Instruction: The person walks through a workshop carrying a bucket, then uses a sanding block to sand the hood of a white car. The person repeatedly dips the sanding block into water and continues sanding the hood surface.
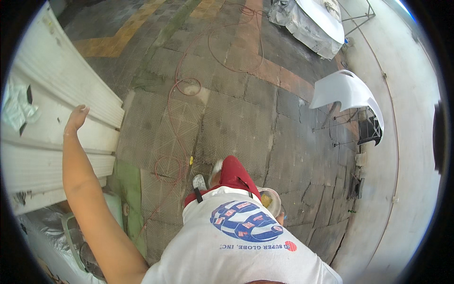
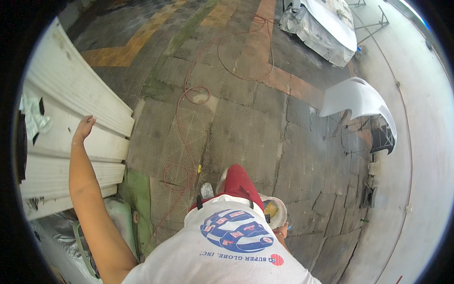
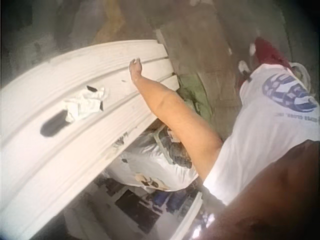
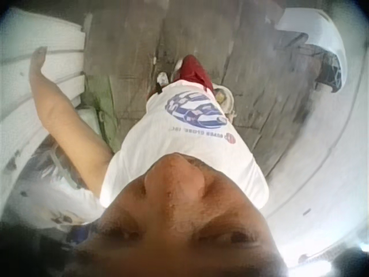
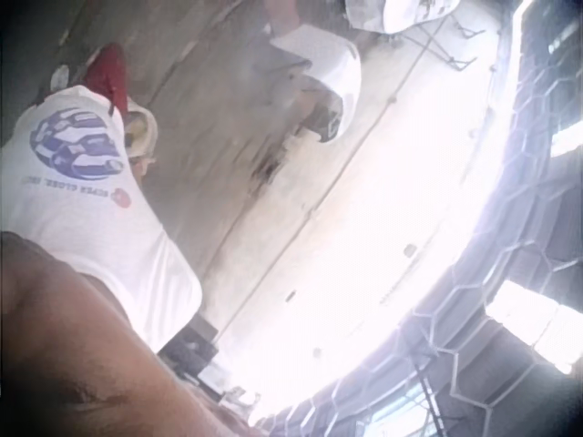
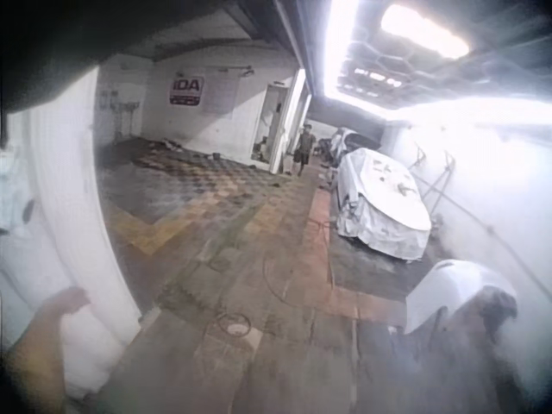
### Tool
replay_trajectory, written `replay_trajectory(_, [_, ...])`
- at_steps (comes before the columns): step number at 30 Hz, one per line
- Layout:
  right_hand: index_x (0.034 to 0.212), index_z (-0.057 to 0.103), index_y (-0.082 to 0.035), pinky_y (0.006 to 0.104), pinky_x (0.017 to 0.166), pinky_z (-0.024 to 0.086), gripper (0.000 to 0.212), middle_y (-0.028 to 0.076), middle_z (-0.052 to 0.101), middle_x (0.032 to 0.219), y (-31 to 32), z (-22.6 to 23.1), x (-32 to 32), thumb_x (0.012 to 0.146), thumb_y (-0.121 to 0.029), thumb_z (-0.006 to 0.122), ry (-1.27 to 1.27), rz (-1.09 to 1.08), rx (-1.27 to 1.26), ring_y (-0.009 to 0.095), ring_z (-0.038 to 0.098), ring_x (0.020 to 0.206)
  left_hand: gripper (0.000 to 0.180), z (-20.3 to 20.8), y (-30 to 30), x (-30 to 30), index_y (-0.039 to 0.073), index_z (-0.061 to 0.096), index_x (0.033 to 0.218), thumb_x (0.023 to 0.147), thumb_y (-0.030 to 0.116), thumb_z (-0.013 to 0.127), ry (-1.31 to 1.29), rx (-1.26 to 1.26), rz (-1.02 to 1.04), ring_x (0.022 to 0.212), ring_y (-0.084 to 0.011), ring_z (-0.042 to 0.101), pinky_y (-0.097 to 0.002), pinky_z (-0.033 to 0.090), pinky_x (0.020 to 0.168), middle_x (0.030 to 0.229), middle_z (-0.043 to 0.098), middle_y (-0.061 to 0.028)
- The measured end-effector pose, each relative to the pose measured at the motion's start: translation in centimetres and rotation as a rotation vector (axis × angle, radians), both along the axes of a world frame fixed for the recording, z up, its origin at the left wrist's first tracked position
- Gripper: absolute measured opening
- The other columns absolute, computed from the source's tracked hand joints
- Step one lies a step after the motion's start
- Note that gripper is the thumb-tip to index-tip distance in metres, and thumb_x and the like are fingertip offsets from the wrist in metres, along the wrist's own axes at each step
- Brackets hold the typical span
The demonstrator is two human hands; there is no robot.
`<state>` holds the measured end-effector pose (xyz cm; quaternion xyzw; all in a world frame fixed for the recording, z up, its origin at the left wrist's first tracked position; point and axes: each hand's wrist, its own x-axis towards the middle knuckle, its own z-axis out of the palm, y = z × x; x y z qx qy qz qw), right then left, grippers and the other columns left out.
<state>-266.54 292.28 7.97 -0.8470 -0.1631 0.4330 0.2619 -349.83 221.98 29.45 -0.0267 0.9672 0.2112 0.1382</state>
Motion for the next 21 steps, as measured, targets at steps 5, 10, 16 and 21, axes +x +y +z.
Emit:
replay_trajectory(5, [0.100,0.065,-0.001,0.0452,0.054,0.042,0.058,0.009,0.057,0.076,7.4,-1.0,-16.4,0.093,-0.058,0.074,-0.006,-0.027,0.012,0.026,0.051,0.059,0.068,-1.5,11.5,-14.2,-0.003,0.056,0.148,0.102,0.047,0.064,-0.029,-0.005,-0.036,0.140,-0.0361,0.056,-0.0435,0.043,0.117,0.148,0.060,-0.0271])
replay_trajectory(10, [0.098,0.064,-0.003,0.0427,0.052,0.038,0.054,0.007,0.052,0.072,16.7,-3.2,-35.4,0.094,-0.056,0.074,0.036,-0.034,-0.033,0.023,0.047,0.055,0.064,-3.1,8.4,-25.3,-0.002,0.058,0.147,0.103,0.045,0.061,-0.062,-0.182,0.122,0.139,-0.0386,0.056,-0.0446,0.044,0.116,0.148,0.060,-0.0259])
replay_trajectory(16, [0.096,0.063,-0.004,0.0398,0.049,0.034,0.050,0.003,0.047,0.067,25.7,-1.0,-53.3,0.095,-0.054,0.074,0.079,0.010,-0.100,0.020,0.042,0.051,0.065,0.8,15.2,-42.5,0.001,0.054,0.152,0.106,0.047,0.059,-0.333,-0.288,0.163,0.140,-0.0345,0.056,-0.0450,0.046,0.114,0.152,0.058,-0.0218])
replay_trajectory(21, [0.094,0.062,-0.006,0.0373,0.046,0.030,0.047,0.001,0.042,0.063,33.9,0.9,-67.5,0.096,-0.052,0.074,0.106,0.002,-0.056,0.017,0.037,0.048,0.070,1.2,34.7,-61.3,0.001,0.049,0.156,0.106,0.048,0.061,-0.168,0.014,0.190,0.146,-0.0328,0.050,-0.0426,0.040,0.120,0.157,0.054,-0.0204])
